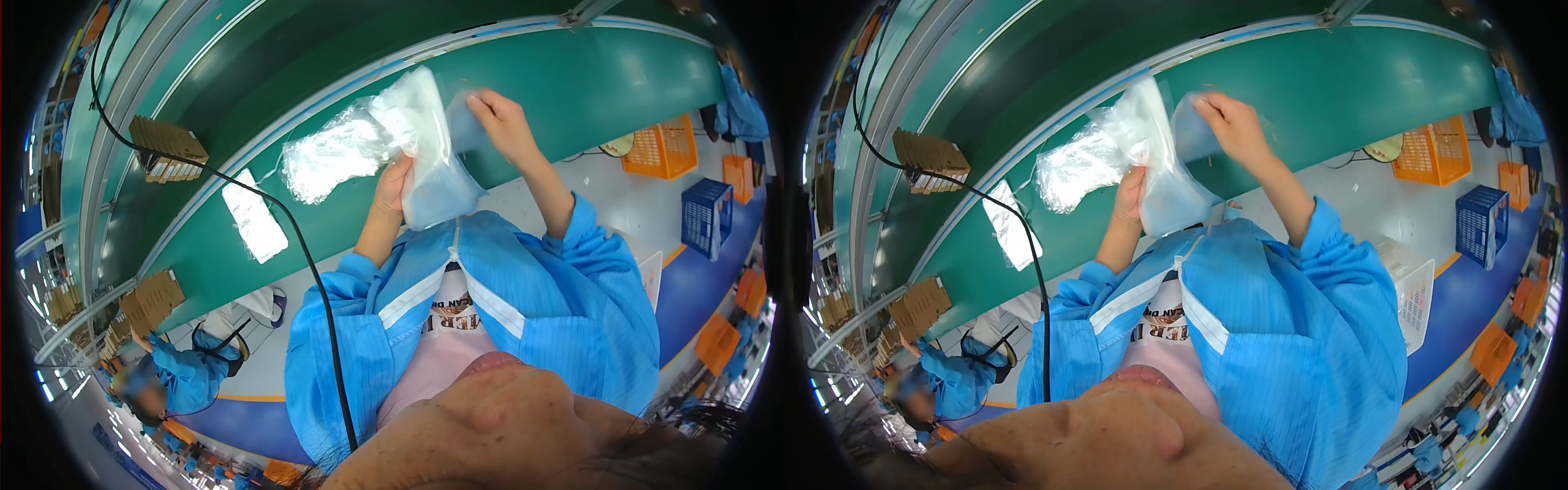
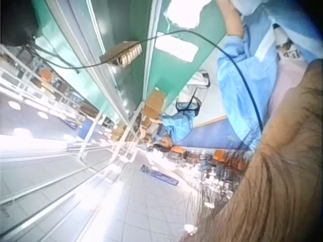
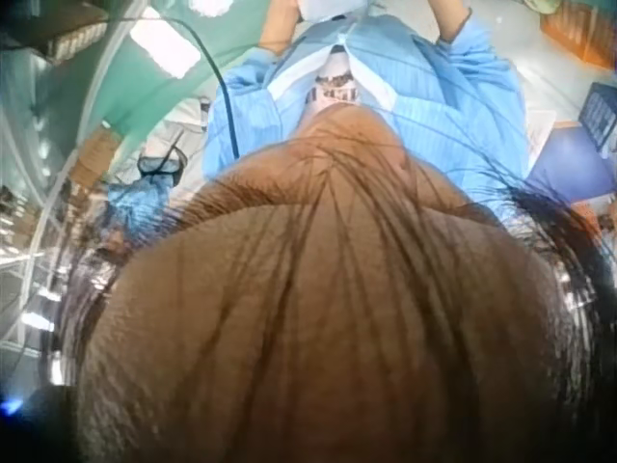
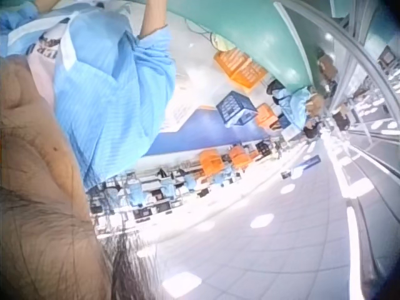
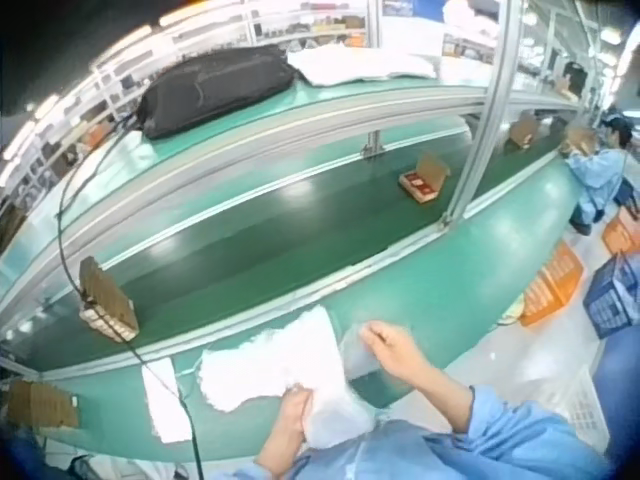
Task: Packaging small electronic devices into plastic bags and cardboard boxes on an assembly line.
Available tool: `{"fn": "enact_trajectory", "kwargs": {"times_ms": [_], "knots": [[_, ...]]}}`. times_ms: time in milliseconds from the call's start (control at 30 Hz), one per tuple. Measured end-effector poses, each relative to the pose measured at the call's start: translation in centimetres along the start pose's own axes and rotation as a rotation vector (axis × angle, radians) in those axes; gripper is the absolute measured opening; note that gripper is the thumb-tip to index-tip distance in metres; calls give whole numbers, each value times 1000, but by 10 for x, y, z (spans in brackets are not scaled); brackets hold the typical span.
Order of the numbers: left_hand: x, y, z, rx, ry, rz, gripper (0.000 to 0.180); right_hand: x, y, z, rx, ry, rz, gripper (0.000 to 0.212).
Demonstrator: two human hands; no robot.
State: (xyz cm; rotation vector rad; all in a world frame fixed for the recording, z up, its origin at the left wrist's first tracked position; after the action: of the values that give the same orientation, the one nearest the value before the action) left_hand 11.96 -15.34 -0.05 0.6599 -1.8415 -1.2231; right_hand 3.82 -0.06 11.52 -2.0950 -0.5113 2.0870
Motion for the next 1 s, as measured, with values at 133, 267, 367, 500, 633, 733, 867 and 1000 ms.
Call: {"fn": "enact_trajectory", "kwargs": {"times_ms": [133,267,367,500,633,733,867,1000], "knots": [[-16,59,7,-147,-117,-37,60,-14,3,23,-50,-317,37,22],[-38,31,7,1,-178,-86,52,-16,9,8,224,-515,-211,32],[-35,16,8,119,-91,-118,44,62,-8,-26,448,187,235,47],[-23,-7,10,316,118,263,42,111,37,-82,-167,817,1090,60],[-30,7,12,437,236,521,37,91,9,-78,-227,450,345,55],[-50,18,16,444,281,732,36,107,6,-92,-124,387,205,45],[-38,86,48,362,341,995,26,75,-53,-88,308,263,19,36],[26,218,73,-272,669,918,71,-27,-182,-57,734,38,-84,37]]}}
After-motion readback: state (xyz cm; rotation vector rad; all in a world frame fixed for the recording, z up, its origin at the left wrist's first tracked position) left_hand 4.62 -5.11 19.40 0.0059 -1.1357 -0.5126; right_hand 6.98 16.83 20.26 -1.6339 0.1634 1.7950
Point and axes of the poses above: each hand's wrist, its own z-axis towards the middle knuckle, its own y-axis out of the palm, x = y × z, the point moved 9 cm from there along z, towards the middle knuckle, and after that the axes turned 2 degrees about z, right-handed, at the moved point
